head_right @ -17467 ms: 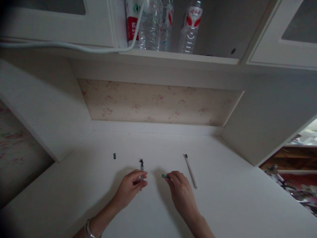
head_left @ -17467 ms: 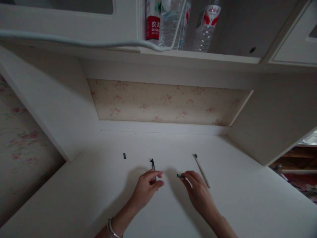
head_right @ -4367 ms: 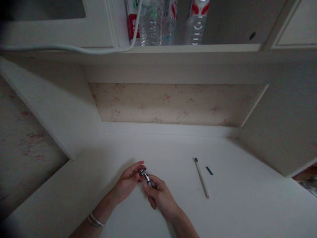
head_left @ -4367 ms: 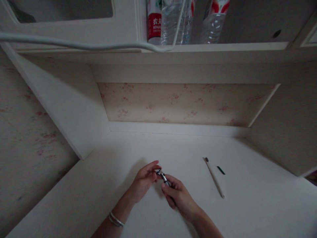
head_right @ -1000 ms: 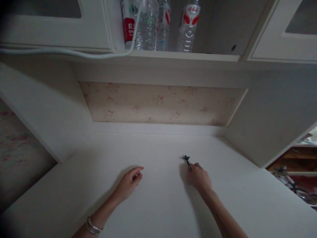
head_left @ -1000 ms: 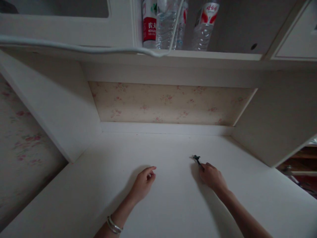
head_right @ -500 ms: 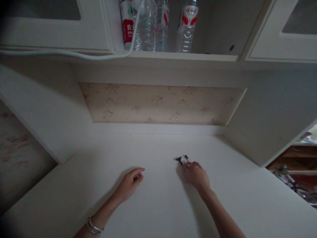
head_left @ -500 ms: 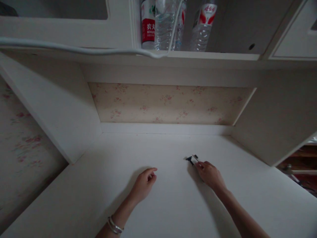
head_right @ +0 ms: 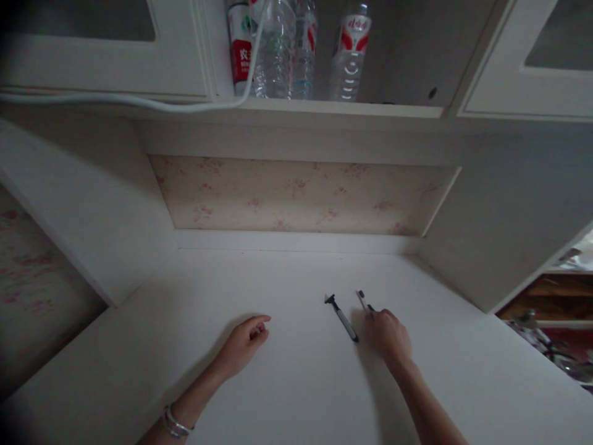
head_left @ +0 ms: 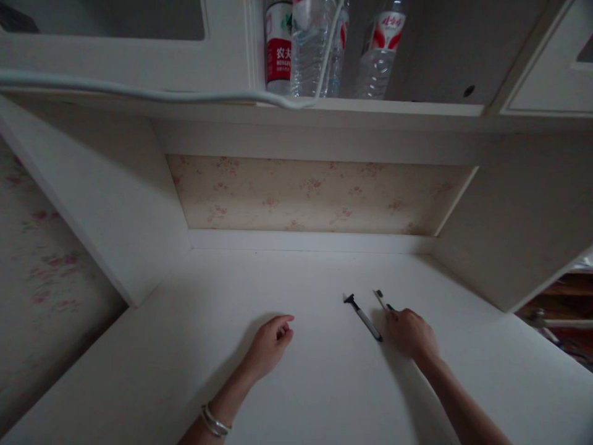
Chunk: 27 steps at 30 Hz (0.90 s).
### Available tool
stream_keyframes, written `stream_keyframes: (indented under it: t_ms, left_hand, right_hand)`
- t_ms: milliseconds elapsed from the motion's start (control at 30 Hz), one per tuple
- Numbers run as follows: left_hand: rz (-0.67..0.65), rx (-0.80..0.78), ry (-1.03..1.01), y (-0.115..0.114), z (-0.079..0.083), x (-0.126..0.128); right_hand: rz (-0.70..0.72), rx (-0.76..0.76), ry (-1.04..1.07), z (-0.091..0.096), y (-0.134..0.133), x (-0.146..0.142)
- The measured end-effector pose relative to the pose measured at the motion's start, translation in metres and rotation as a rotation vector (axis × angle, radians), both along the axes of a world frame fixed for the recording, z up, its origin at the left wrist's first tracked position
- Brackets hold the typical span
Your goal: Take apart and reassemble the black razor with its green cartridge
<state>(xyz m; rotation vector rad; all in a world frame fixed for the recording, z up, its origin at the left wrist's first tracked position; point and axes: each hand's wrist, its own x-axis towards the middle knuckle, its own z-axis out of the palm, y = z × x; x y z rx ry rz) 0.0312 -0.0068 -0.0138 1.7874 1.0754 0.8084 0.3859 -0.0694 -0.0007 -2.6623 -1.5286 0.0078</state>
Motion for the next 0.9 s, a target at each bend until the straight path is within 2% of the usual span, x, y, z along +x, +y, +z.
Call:
stream_keyframes:
  t_ms: [167, 300, 433, 667, 900]
  left_hand:
    - [-0.004, -0.026, -0.016, 0.000, -0.002, 0.001]
    - [0.002, -0.016, -0.011, 0.000, -0.002, 0.001]
    - [0.002, 0.006, 0.001, 0.000, -0.003, 0.000]
    - [-0.005, 0.019, -0.004, 0.000, -0.006, 0.001]
    - [-0.006, 0.013, 0.005, -0.002, -0.001, 0.001]
  right_hand:
    - [0.033, 0.047, -0.019, 0.006, 0.001, -0.010]
    - [0.235, 0.146, -0.060, 0.005, 0.006, -0.039]
    - [0.370, 0.079, -0.095, 0.002, 0.011, -0.062]
    - [0.282, 0.055, -0.107, -0.004, 0.015, -0.052]
    - [0.204, 0.026, -0.121, -0.005, 0.018, -0.039]
